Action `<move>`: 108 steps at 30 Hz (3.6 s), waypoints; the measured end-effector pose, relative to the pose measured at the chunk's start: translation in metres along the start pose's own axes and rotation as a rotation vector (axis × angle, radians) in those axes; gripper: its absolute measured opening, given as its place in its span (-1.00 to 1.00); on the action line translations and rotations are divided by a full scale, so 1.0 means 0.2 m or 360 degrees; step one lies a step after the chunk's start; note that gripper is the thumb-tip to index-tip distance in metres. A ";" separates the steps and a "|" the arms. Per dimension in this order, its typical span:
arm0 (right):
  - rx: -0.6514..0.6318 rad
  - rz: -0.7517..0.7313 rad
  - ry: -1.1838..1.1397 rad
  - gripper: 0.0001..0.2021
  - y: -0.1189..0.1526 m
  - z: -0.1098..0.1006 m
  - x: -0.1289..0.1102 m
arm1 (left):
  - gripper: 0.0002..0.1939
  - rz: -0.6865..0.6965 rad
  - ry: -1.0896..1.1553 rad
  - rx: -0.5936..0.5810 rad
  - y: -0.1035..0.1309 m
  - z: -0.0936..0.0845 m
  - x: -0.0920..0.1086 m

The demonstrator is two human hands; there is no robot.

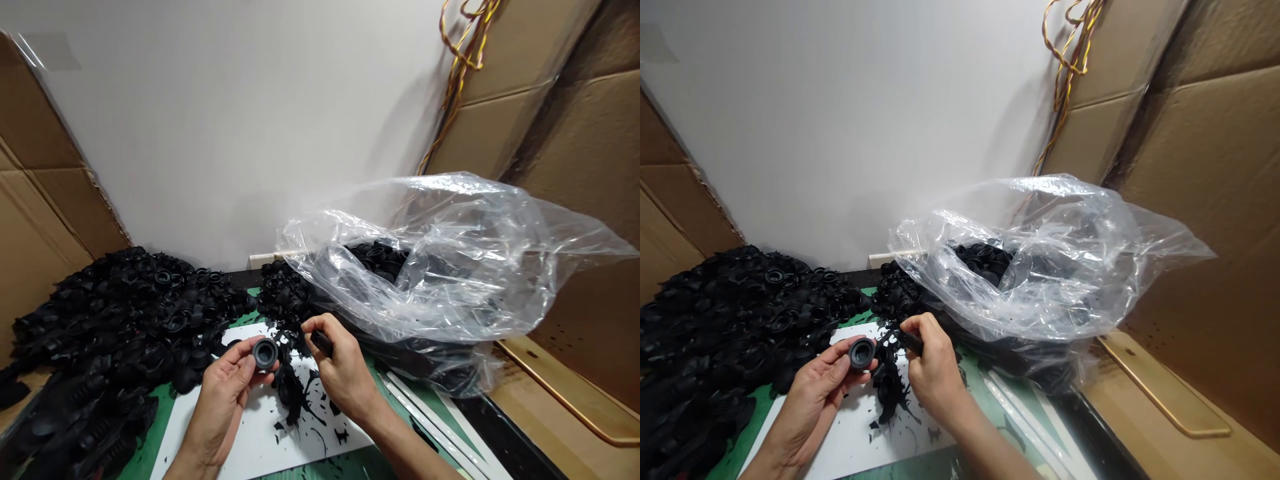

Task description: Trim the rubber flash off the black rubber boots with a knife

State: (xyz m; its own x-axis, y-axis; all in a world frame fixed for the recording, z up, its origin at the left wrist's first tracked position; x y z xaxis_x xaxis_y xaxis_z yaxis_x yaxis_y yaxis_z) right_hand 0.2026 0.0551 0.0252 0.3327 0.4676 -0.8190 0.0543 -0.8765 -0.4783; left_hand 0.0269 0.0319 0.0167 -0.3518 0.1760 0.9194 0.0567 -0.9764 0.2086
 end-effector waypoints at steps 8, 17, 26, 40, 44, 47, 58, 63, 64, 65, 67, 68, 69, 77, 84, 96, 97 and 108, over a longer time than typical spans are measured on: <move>-0.0033 0.0136 -0.0066 -0.82 0.00 0.01 -0.01 | -0.66 0.0059 -0.0030 0.0035 0.01 0.00 0.01; -0.0131 0.0150 -0.0009 -0.81 0.00 0.02 0.01 | -0.64 0.0185 -0.0158 0.0048 0.01 -0.01 0.02; -0.0071 0.0088 0.0189 -0.82 0.00 0.03 0.05 | -0.67 0.0189 -0.0188 0.0071 0.00 -0.04 0.00; -0.0331 -0.0710 0.0207 -0.71 0.07 0.12 -0.05 | -0.67 0.0280 -0.0127 0.0150 0.02 0.01 0.02; -0.0327 -0.0805 0.0549 -0.71 0.09 0.15 -0.06 | -0.67 0.0212 -0.0176 0.0068 0.01 0.01 0.02; -0.0368 -0.0863 0.0722 -0.73 0.10 0.16 -0.08 | -0.67 0.0168 -0.0175 0.0038 0.01 0.00 0.01; -0.0518 -0.1109 0.1220 -0.84 0.13 0.20 -0.08 | -0.65 0.0140 -0.0203 0.0022 -0.03 0.00 -0.04; -0.0253 -0.0966 0.1072 -0.84 0.13 0.20 -0.07 | -0.61 0.0048 -0.0140 -0.0053 -0.02 -0.01 -0.04; -0.0206 -0.0901 0.1016 -0.86 0.12 0.19 -0.06 | -0.61 0.0041 -0.0116 -0.0077 -0.02 0.00 -0.03; -0.0156 -0.0826 0.0959 -0.87 0.10 0.17 -0.05 | -0.61 0.0035 -0.0089 -0.0100 -0.01 0.00 -0.03; -0.0018 -0.0656 0.0830 -0.89 0.07 0.12 -0.02 | -0.62 0.0031 -0.0046 -0.0133 0.00 0.01 -0.02; 0.0054 -0.0576 0.0753 -0.89 0.05 0.09 0.00 | -0.62 0.0033 -0.0031 -0.0139 0.00 0.02 -0.02; 0.0121 -0.0504 0.0665 -0.89 0.04 0.06 0.02 | -0.62 0.0037 -0.0019 -0.0140 0.00 0.02 -0.01; 0.0168 -0.0205 0.0216 -0.88 -0.02 -0.01 0.06 | -0.60 0.0051 0.0061 -0.0115 0.01 0.01 0.00; -0.0019 -0.0470 0.0136 -0.85 0.02 0.03 -0.01 | -0.65 0.0043 0.0084 -0.0078 0.00 0.01 0.00; -0.0348 -0.1046 0.0703 -0.81 0.09 0.13 -0.10 | -0.67 0.0037 0.0026 -0.0117 -0.02 -0.01 -0.04; -0.0362 -0.1084 0.0779 -0.79 0.09 0.13 -0.11 | -0.67 0.0048 0.0006 -0.0109 -0.02 0.00 -0.04; -0.0132 -0.0665 0.0861 -0.91 0.08 0.17 -0.06 | -0.63 0.0066 -0.0037 -0.0049 0.00 0.03 -0.01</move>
State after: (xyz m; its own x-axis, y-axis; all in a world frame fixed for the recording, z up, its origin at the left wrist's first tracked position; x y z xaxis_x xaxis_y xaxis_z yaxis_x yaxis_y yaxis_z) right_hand 0.1671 0.0389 0.0158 0.6901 0.6641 -0.2877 0.3451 -0.6513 -0.6758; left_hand 0.0326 0.0315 0.0170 -0.3280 0.1379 0.9346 0.0417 -0.9862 0.1602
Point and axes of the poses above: each hand's wrist, its own y-axis away from the middle knuckle, its own z-axis out of the palm, x = y × z, the point moved 3 cm from there along -y, towards the middle knuckle, and after that the axes turned 2 degrees about -x, right-handed, at the moved point
